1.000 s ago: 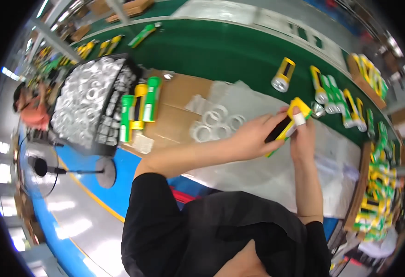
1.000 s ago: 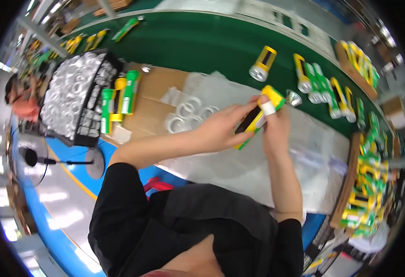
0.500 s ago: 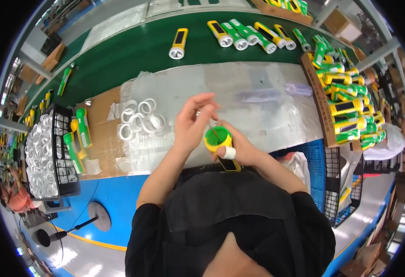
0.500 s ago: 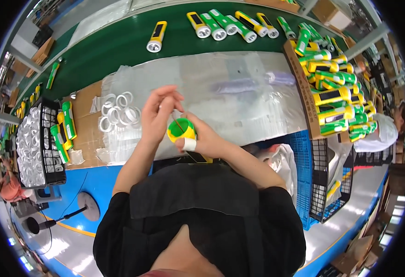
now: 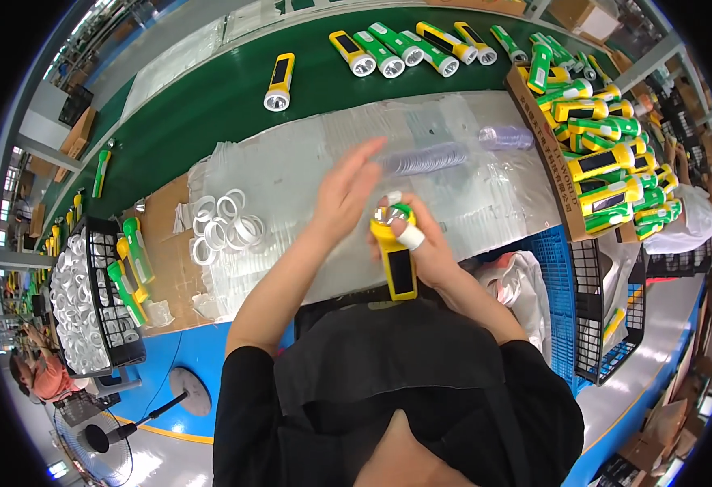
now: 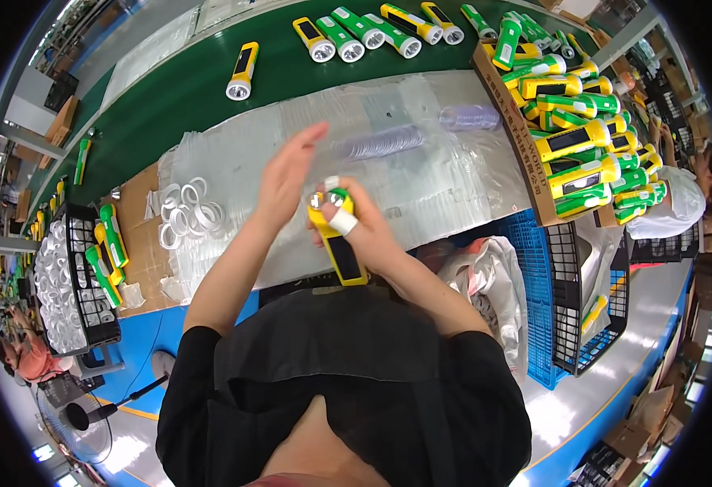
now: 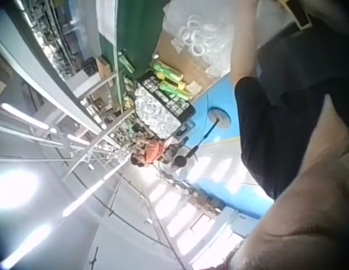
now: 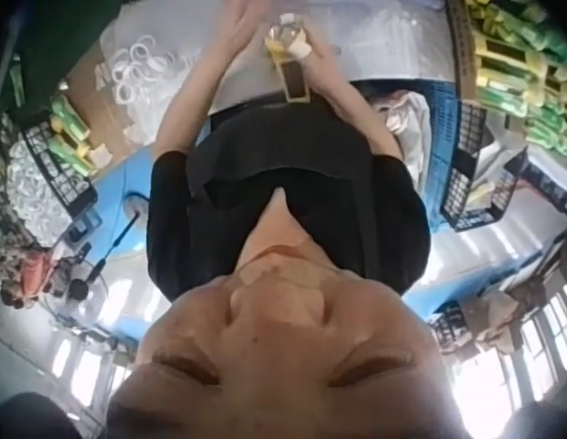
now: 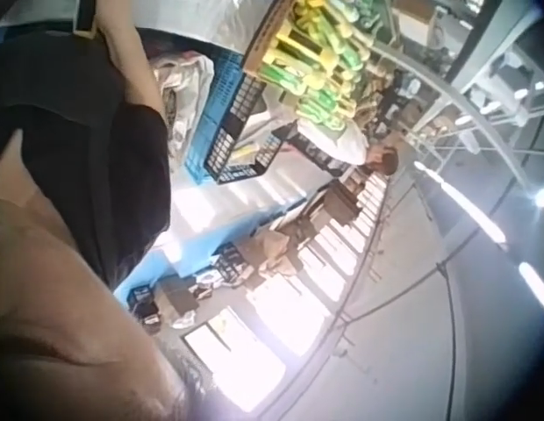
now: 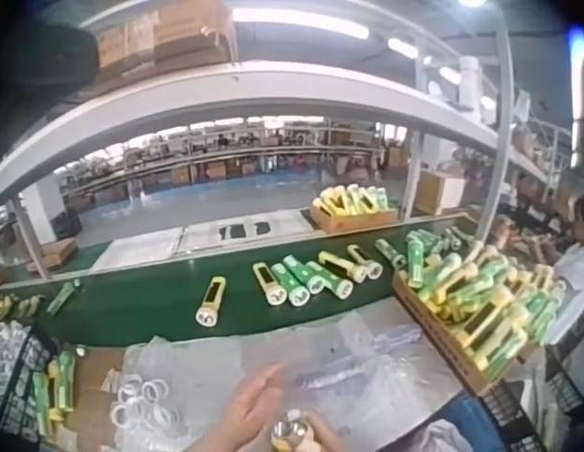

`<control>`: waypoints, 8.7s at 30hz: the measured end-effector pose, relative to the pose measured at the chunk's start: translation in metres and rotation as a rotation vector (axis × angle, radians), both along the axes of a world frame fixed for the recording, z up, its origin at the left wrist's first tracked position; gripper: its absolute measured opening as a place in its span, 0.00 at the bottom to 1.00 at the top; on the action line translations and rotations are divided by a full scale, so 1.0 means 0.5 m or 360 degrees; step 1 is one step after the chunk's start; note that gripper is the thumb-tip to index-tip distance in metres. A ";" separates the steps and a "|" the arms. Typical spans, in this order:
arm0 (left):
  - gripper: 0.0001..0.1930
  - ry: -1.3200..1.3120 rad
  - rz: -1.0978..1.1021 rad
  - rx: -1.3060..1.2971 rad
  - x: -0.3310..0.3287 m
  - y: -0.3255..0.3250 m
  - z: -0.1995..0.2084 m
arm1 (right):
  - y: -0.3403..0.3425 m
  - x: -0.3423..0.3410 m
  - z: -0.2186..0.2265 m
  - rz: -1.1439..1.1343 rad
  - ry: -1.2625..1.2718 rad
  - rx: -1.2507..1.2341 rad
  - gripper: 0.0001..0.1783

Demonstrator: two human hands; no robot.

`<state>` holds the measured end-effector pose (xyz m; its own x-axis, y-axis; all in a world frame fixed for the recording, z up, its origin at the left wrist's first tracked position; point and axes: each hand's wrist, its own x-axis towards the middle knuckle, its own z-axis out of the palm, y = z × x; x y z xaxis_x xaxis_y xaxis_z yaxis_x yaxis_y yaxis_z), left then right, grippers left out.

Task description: The recorder is assembling components of flashlights, specifically attaching the lens and head housing to the bodies.

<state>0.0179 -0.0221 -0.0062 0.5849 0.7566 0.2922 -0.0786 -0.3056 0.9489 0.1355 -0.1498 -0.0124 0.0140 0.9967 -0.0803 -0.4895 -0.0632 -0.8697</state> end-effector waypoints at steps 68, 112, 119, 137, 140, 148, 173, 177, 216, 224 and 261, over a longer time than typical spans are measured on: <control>0.12 0.0130 0.0271 0.0855 -0.192 0.022 0.098 | 0.204 -0.060 -0.040 0.0108 -0.0572 0.0855 0.26; 0.20 0.0159 0.0151 0.0885 -0.069 0.034 0.071 | 0.236 0.083 0.262 0.0635 -0.2900 0.0763 0.26; 0.20 0.0224 0.0101 0.0871 -0.075 0.037 0.072 | 0.220 0.035 0.266 0.0487 -0.3107 0.0254 0.21; 0.39 0.0485 -0.0875 -0.0661 -0.119 0.029 0.066 | 0.172 0.111 0.196 0.0407 -0.1785 0.0751 0.20; 0.36 0.0546 -0.0479 -0.0096 -0.100 0.094 0.027 | 0.192 0.101 0.149 0.0420 -0.1883 0.1267 0.24; 0.32 0.1146 -0.0055 0.0396 -0.099 0.123 0.013 | 0.309 0.107 -0.041 -0.0252 -0.1949 0.0327 0.21; 0.27 0.0679 0.1516 0.0686 -0.436 0.111 0.043 | 0.422 -0.115 -0.032 0.0261 -0.1111 0.0510 0.16; 0.28 0.0411 0.1024 0.0775 -0.265 -0.004 0.020 | 0.298 -0.176 0.058 0.0181 -0.0415 0.0131 0.29; 0.25 0.0259 -0.0008 0.0399 -0.003 0.071 -0.051 | 0.001 0.043 0.009 -0.0137 -0.0105 -0.0001 0.29; 0.18 0.0239 -0.0018 0.1133 -0.102 -0.043 0.021 | 0.034 -0.006 0.009 0.0173 -0.0281 0.0147 0.31; 0.16 0.0262 0.0246 0.0941 -0.181 0.048 0.095 | 0.219 -0.060 -0.023 -0.0021 -0.0505 0.0812 0.25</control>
<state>-0.0727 0.0019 0.0412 0.5548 0.5739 0.6024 0.1407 -0.7784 0.6118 0.1056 -0.0401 -0.0241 -0.0286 0.9078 0.4184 -0.1992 0.4050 -0.8924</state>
